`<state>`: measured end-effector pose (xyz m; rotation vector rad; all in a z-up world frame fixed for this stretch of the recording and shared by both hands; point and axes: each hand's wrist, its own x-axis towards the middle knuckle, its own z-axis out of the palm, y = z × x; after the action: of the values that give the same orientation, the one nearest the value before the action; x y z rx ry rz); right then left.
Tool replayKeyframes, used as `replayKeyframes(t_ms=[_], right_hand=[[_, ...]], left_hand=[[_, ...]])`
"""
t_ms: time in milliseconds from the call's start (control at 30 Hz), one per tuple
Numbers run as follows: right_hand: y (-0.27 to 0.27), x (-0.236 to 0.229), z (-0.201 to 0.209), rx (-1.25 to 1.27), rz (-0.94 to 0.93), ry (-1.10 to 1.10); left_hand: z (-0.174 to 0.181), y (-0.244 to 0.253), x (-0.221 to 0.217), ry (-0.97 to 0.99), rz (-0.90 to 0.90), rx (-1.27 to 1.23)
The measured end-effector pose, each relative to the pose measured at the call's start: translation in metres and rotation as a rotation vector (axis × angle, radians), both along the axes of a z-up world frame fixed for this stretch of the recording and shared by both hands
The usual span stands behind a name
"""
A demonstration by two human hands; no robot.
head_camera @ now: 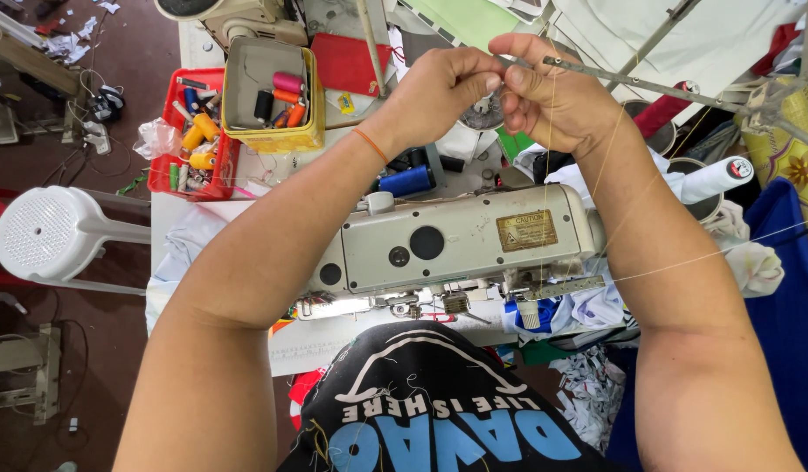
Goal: The person threads a sewing machine by hand, pulling thread from spools and guiding it through the machine's tension discs and guides. They handle multiple spools of thread and manipulate the thread ends to prepare the machine for use.
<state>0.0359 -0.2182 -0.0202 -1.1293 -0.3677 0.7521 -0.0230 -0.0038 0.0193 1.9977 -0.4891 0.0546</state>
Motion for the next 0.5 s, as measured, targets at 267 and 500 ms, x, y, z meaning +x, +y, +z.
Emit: replayKeyframes(t_ms=[267, 500], right_hand=[[0.0007, -0.0011, -0.0015, -0.001, 0.011, -0.039], [0.005, -0.0054, 0.0063, -0.039, -0.085, -0.09]], left_hand=[[0.0041, -0.0019, -0.0047, 0.118, 0.09, 0.127], [-0.0001, -0.0006, -0.0028, 0.093, 0.09, 0.101]])
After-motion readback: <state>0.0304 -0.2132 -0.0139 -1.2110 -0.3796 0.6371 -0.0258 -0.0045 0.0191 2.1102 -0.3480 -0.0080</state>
